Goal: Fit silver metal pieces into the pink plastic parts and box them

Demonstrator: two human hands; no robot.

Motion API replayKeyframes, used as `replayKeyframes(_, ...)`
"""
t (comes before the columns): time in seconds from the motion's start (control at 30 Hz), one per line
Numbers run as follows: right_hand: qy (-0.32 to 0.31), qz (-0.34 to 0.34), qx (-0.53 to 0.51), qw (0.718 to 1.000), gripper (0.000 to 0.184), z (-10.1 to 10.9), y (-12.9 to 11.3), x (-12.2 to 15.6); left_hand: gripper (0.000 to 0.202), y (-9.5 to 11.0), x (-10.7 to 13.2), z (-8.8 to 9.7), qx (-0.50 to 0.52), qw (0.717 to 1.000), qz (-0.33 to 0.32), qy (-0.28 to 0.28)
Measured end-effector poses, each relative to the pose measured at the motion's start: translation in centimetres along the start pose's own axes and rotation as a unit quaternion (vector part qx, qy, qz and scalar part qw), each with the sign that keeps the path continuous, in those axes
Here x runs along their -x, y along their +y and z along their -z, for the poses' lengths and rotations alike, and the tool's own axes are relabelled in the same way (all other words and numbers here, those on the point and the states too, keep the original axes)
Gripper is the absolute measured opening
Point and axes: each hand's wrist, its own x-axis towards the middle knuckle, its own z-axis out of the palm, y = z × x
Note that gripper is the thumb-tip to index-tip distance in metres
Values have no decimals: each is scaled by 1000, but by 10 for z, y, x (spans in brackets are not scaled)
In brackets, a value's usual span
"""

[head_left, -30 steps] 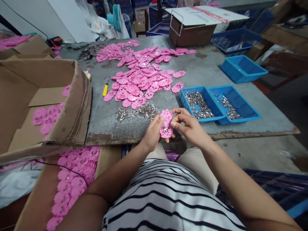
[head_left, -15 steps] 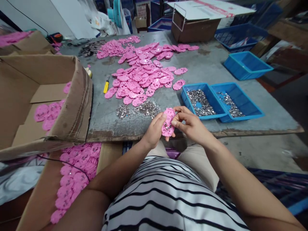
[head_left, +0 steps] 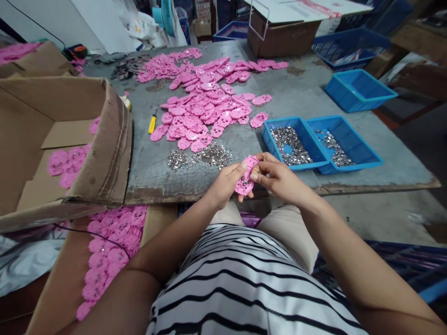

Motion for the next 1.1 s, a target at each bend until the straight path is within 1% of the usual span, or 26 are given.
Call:
replayKeyframes(0.23,-15,-18,1,1000,23,1,3,-2,51,-2,-3,2,-3,1000,14,-4)
replayKeyframes(0.5,-23,-15,30,999,24,3,1,-4,50,0,-3,1,-11,1000,22,1)
replayKeyframes(0.77,-37,-27,17,999,25,4,4,-4,50,0,-6,0,-16,999,38,7)
replayKeyframes(1.1,-39,-48,10,998,33,3,8,-7,47,-6,-9,2,-29,999,37,4)
